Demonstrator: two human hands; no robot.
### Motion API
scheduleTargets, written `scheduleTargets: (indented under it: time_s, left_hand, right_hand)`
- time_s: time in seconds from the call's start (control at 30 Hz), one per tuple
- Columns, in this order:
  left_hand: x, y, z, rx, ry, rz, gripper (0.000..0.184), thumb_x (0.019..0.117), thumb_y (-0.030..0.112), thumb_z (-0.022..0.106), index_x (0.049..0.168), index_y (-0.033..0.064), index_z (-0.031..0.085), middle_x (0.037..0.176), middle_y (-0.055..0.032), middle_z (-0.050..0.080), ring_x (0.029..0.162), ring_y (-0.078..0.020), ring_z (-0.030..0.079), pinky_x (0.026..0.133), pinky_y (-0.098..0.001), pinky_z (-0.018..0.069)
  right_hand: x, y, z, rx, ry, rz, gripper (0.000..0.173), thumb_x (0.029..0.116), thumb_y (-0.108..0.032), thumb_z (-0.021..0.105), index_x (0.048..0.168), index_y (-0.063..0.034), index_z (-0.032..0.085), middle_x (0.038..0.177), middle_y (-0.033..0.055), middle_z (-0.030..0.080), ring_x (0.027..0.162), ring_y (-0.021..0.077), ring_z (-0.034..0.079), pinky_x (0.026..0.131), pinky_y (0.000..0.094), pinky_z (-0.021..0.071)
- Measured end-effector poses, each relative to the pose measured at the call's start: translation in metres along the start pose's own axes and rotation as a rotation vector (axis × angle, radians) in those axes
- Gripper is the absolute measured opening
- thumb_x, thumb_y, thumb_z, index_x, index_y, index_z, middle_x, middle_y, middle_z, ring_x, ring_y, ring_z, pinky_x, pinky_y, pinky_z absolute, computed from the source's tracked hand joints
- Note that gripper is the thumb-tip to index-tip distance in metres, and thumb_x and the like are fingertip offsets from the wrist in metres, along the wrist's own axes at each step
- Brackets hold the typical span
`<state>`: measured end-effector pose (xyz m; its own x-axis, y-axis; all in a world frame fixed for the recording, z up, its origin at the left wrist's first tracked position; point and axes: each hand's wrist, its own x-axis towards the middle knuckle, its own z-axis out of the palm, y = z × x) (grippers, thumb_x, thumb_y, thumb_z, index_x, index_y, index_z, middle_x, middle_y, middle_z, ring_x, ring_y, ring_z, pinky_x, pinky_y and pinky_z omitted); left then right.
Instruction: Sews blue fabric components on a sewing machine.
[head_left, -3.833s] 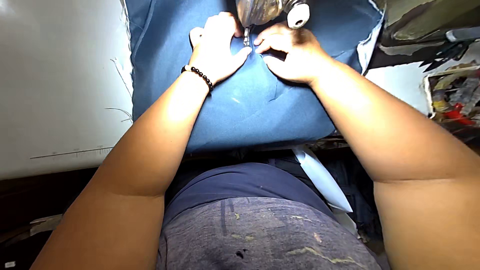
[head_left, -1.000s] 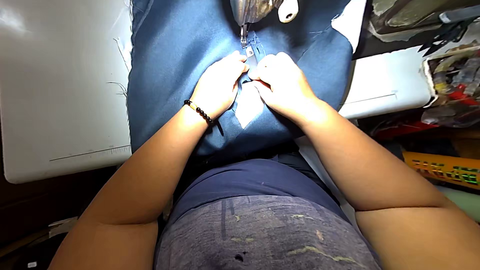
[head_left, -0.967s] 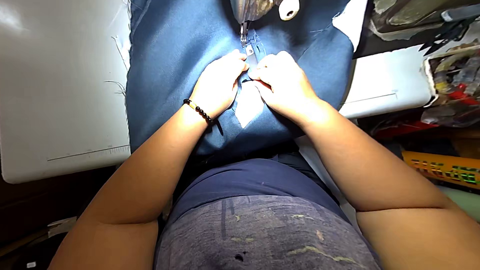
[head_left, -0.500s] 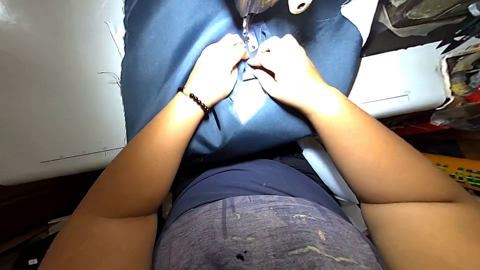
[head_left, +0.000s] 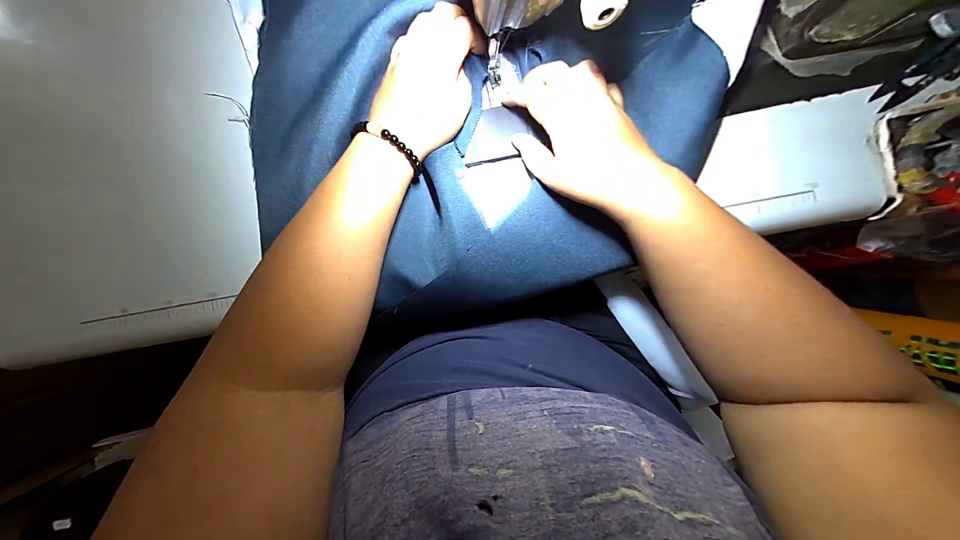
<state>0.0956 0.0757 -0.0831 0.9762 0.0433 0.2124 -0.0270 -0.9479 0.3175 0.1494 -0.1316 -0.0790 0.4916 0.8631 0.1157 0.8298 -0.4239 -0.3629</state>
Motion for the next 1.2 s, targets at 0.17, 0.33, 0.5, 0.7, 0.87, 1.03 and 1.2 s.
scheduleTargets:
  time_s: [0.17,0.33,0.5,0.7,0.87,1.03,1.2]
  left_hand:
    - [-0.003,0.008,-0.004,-0.006,-0.015,-0.101,0.040,0.0971,0.010,0.045,0.135,0.0024,0.057,0.136,-0.0193,0.062,0.133,-0.0314,0.056,0.112,-0.0448,0.0411]
    - [-0.001,0.013,-0.010,-0.022,-0.056,-0.182,0.041,0.0990,0.009,0.044,0.139,0.0031,0.051,0.132,-0.0191,0.065,0.126,-0.0318,0.062,0.106,-0.0474,0.0475]
    - [-0.003,0.012,-0.009,-0.027,-0.059,-0.165,0.044,0.1004,0.011,0.042,0.143,0.0036,0.047,0.139,-0.0170,0.062,0.131,-0.0286,0.060,0.110,-0.0438,0.0454]
    - [-0.006,0.010,-0.005,-0.008,-0.020,-0.122,0.041,0.1015,0.011,0.041,0.140,-0.0006,0.047,0.131,-0.0205,0.066,0.123,-0.0337,0.065,0.104,-0.0475,0.0495]
    - [-0.007,0.012,-0.006,-0.027,0.003,-0.129,0.037,0.1008,0.009,0.043,0.135,-0.0003,0.050,0.127,-0.0205,0.068,0.119,-0.0358,0.067,0.099,-0.0508,0.0515]
    - [-0.008,0.016,-0.008,-0.020,-0.014,-0.144,0.040,0.0995,0.007,0.045,0.138,-0.0006,0.053,0.132,-0.0213,0.065,0.127,-0.0346,0.063,0.107,-0.0500,0.0474]
    - [-0.014,0.007,0.001,0.072,0.040,-0.046,0.044,0.0973,0.011,0.044,0.136,0.0068,0.065,0.141,-0.0143,0.062,0.132,-0.0296,0.059,0.110,-0.0503,0.0443]
  right_hand:
    - [0.033,0.012,-0.005,0.155,-0.010,0.102,0.052,0.0907,-0.015,0.059,0.142,-0.0064,0.054,0.140,0.0185,0.056,0.137,0.0392,0.047,0.103,0.0633,0.0399]
    - [0.057,0.008,-0.010,0.115,-0.075,0.237,0.047,0.0958,-0.012,0.048,0.141,-0.0113,0.059,0.147,0.0197,0.051,0.139,0.0383,0.044,0.102,0.0641,0.0360]
    - [0.068,0.011,-0.001,0.069,0.004,0.272,0.035,0.1034,-0.023,0.047,0.130,-0.0178,0.069,0.141,0.0134,0.060,0.136,0.0324,0.052,0.106,0.0610,0.0369]
    - [0.059,0.017,0.002,0.100,0.058,0.115,0.029,0.1034,-0.019,0.046,0.113,-0.0069,0.071,0.128,0.0152,0.066,0.128,0.0329,0.056,0.099,0.0615,0.0383]
    - [0.044,0.034,0.009,0.165,0.128,-0.184,0.028,0.0961,-0.023,0.051,0.092,-0.0025,0.069,0.103,0.0168,0.066,0.114,0.0358,0.058,0.086,0.0570,0.0380]
    - [0.049,0.033,0.007,0.170,0.171,-0.075,0.021,0.0915,-0.018,0.055,0.085,-0.0005,0.066,0.096,0.0176,0.066,0.101,0.0338,0.062,0.085,0.0542,0.0431]
    - [0.022,0.019,-0.016,-0.008,0.079,0.164,0.047,0.1024,-0.018,0.052,0.147,-0.0042,0.054,0.152,0.0229,0.049,0.146,0.0408,0.040,0.121,0.0534,0.0314]
